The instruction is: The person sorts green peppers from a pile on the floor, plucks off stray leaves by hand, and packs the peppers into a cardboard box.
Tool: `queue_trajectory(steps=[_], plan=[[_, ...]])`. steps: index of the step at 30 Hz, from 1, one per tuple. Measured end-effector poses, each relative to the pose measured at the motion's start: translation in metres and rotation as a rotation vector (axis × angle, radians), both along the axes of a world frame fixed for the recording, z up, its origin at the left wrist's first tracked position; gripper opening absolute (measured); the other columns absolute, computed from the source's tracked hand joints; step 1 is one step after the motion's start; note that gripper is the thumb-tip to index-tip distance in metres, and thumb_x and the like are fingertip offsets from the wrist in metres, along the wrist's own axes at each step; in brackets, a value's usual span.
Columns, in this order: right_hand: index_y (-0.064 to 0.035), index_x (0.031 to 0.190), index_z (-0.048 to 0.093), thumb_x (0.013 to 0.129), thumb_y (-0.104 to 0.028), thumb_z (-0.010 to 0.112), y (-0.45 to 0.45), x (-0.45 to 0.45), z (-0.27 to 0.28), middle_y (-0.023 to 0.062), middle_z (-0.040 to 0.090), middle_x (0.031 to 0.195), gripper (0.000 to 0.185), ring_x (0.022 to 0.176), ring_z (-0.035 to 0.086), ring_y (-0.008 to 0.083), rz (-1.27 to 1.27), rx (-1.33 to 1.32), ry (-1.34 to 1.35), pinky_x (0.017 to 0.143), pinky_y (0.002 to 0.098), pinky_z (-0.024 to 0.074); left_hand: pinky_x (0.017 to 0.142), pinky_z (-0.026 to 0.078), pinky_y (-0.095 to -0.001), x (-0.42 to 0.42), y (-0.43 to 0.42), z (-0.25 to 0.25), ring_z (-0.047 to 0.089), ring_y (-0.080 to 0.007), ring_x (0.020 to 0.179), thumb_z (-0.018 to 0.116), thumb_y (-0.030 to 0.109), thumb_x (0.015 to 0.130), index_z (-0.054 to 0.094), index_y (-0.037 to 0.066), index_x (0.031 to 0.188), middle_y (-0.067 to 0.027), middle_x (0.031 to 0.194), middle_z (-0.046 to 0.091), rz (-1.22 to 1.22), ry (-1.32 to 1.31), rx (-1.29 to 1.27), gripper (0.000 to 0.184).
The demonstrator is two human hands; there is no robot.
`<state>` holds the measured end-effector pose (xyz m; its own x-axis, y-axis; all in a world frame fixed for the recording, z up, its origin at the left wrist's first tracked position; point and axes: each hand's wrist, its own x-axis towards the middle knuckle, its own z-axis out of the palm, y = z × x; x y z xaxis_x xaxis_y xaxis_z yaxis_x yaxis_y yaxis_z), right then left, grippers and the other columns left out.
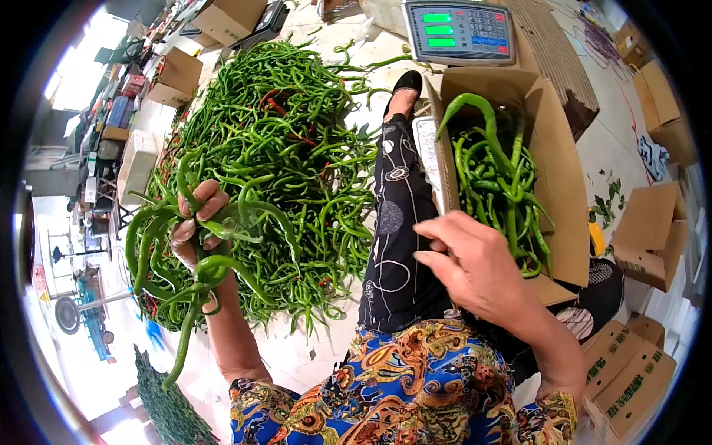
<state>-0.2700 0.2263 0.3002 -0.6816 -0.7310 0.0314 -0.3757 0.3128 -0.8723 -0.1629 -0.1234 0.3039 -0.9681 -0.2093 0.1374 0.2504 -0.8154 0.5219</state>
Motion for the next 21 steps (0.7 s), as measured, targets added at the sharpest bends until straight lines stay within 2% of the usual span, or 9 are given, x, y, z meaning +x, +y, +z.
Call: queue_trajectory(steps=[3,5,7,9,13,15,17,18,21], plan=[[-0.0016,0.122,0.056,0.083,-0.017,0.073,-0.022,-0.006,-0.011,0.0139,0.059,0.108,0.045,0.077,0.06,0.0213,0.123,-0.059,-0.108,0.069,0.0332,0.0501,0.046,0.046,-0.0147,-0.014,0.022,0.011,0.043,-0.0123,0.081,0.063,-0.002,0.074,0.047,0.008,0.084,-0.0031,0.088,0.041,-0.032,0.044,0.044,0.022],[-0.0024,0.135,0.044,0.079,-0.031,0.078,-0.049,-0.013,-0.013,0.0154,0.055,0.121,0.071,0.099,0.059,0.0255,0.213,-0.106,-0.234,0.085,0.037,0.0489,0.048,0.048,-0.0159,-0.023,0.034,0.017,0.044,-0.0119,0.082,0.062,-0.002,0.074,0.048,0.007,0.085,-0.0034,0.089,0.041,-0.069,0.057,0.029,0.019],[-0.0006,0.142,0.033,0.077,-0.04,0.081,-0.077,-0.017,-0.021,0.0164,0.051,0.131,0.089,0.118,0.051,0.0262,0.26,-0.233,-0.423,0.1,0.0379,0.0418,0.05,0.048,-0.0156,-0.036,0.043,0.015,0.043,-0.012,0.083,0.06,-0.002,0.075,0.048,0.007,0.086,-0.0042,0.091,0.041,-0.102,0.082,0.065,0.018],[0.0011,0.142,0.03,0.076,-0.042,0.082,-0.102,-0.019,-0.037,0.016,0.05,0.131,0.095,0.125,0.047,0.0246,0.38,-0.425,-0.783,0.108,0.0396,0.0353,0.052,0.048,-0.0169,-0.05,0.056,0.012,0.042,-0.0127,0.085,0.057,-0.003,0.077,0.048,0.006,0.089,-0.0045,0.092,0.04,-0.142,0.145,0.107,0.018],[-0.002,0.125,0.048,0.089,-0.028,0.07,-0.096,-0.008,-0.035,0.0061,0.062,0.103,0.049,0.099,0.06,0.0155,0.417,-0.529,-1.162,0.087,0.0295,0.047,0.05,0.045,-0.017,-0.074,0.078,0.012,0.04,-0.0133,0.09,0.057,-0.005,0.078,0.048,0.004,0.091,-0.0062,0.099,0.039,-0.205,0.155,0.246,0.019],[-0.0009,0.125,0.05,0.097,-0.026,0.058,-0.079,-0.007,-0.029,0.0086,0.063,0.099,0.039,0.091,0.065,0.018,0.383,-0.467,-1.13,0.081,0.0324,0.0507,0.051,0.045,-0.017,-0.086,0.085,0.007,0.04,-0.0132,0.09,0.057,-0.004,0.078,0.049,0.004,0.093,-0.007,0.1,0.04,-0.235,0.157,0.235,0.019],[-0.0021,0.13,0.048,0.101,-0.028,0.049,-0.066,-0.004,-0.028,0.0131,0.064,0.106,0.039,0.091,0.066,0.0218,0.265,-0.672,-1.293,0.081,0.0345,0.0519,0.05,0.044,-0.0161,-0.097,0.094,0.0,0.044,-0.0138,0.089,0.058,-0.004,0.078,0.054,0.002,0.096,-0.0138,0.109,0.049,-0.211,0.138,0.211,0.019],[0.0011,0.131,0.05,0.097,-0.043,0.051,-0.058,-0.005,-0.028,0.0194,0.064,0.114,0.056,0.095,0.066,0.0259,0.238,-0.762,-1.351,0.081,0.0354,0.053,0.05,0.044,-0.0159,-0.101,0.101,-0.001,0.046,-0.0141,0.089,0.058,-0.004,0.078,0.055,0.002,0.096,-0.0156,0.109,0.051,-0.205,0.117,0.2,0.019],[0.0006,0.137,0.044,0.099,-0.054,0.04,-0.032,-0.009,-0.005,0.0206,0.061,0.12,0.067,0.098,0.064,0.0257,0.138,-0.784,-1.332,0.082,0.036,0.0518,0.05,0.043,-0.0159,-0.113,0.122,-0.006,0.05,-0.014,0.085,0.059,-0.003,0.079,0.056,0.003,0.098,-0.0197,0.11,0.056,-0.166,0.041,0.154,0.02]])
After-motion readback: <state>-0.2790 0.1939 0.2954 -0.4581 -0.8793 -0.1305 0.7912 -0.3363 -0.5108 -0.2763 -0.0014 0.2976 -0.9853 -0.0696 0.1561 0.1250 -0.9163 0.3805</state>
